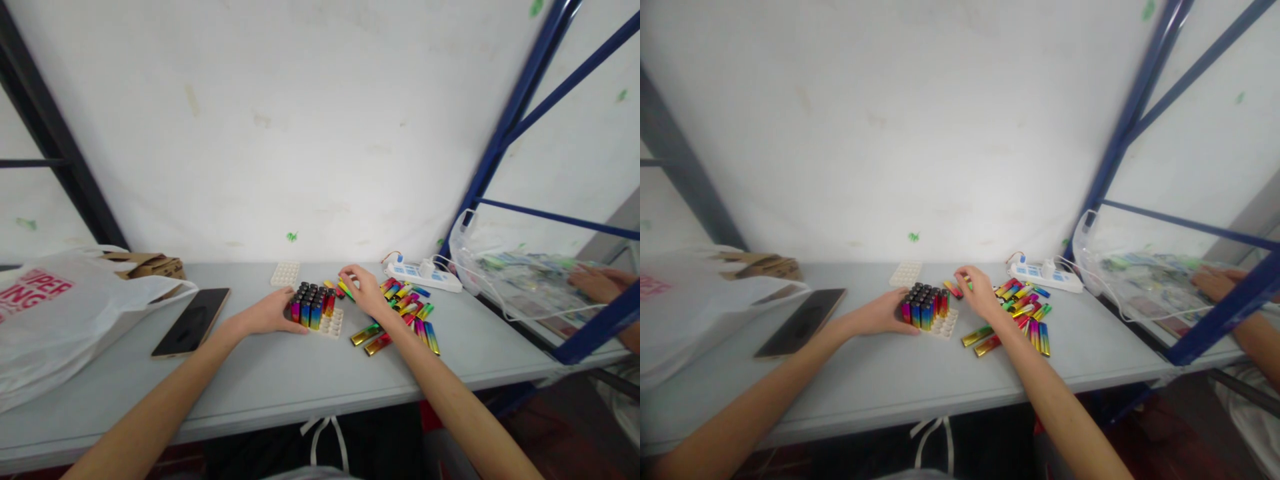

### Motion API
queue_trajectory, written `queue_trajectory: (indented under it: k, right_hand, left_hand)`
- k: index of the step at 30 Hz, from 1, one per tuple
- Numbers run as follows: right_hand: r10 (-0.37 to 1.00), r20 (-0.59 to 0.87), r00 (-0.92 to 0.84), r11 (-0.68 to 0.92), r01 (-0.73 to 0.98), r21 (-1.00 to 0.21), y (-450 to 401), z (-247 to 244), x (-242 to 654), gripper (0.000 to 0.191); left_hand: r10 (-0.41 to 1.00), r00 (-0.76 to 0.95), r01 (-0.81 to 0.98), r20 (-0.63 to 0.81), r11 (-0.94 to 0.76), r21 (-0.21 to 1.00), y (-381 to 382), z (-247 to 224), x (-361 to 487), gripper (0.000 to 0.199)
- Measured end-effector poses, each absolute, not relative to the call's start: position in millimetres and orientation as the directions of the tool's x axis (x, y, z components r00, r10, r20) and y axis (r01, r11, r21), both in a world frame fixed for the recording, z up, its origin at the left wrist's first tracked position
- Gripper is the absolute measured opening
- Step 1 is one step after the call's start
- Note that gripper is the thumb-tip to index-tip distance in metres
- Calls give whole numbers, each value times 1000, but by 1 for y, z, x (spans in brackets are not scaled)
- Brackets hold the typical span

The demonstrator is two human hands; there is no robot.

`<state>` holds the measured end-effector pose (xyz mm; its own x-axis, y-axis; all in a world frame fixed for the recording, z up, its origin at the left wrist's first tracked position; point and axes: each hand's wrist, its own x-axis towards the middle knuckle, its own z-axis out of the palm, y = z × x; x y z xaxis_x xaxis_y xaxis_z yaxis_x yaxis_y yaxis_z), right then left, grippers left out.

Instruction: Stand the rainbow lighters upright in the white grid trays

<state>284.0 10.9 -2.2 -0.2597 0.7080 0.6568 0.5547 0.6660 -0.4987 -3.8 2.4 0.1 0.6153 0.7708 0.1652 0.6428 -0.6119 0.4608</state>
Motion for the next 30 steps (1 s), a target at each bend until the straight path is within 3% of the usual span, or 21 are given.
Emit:
queue_trajectory:
  k: [3, 6, 9, 16, 19, 23, 26, 30]
  right_hand:
    - [709, 607, -359, 644, 681, -348, 20, -11, 289, 21]
    - [749, 463, -474, 617, 754, -226, 21, -13, 285, 21]
    - [798, 365, -480, 554, 822, -133, 19, -11, 276, 19]
    - [820, 366, -440, 510, 853, -116, 19, -14, 273, 37]
    - [815, 396, -423, 521, 835, -179, 21, -17, 278, 40]
    - [776, 521, -356, 583, 720, -376, 25, -15, 285, 38]
    - [792, 572, -211, 585, 531, -613, 29, -11, 290, 34]
    - [891, 453, -21, 452, 131, -882, 29, -1, 291, 45]
  left_hand:
    - [777, 606, 648, 169, -605, 462, 1, 2, -3, 71]
    - [775, 611, 643, 162, -605, 469, 1, 3, -2, 69]
    - [776, 612, 645, 153, -602, 472, 1, 3, -2, 70]
    - [773, 619, 644, 137, -600, 474, 2, 2, -3, 72]
    - [770, 622, 635, 142, -602, 483, 1, 3, -2, 72]
    - [776, 613, 634, 148, -595, 494, -1, 5, -2, 71]
    - [782, 612, 658, 121, -588, 470, -2, 7, -1, 70]
    - [784, 610, 663, 119, -587, 465, -1, 6, -1, 71]
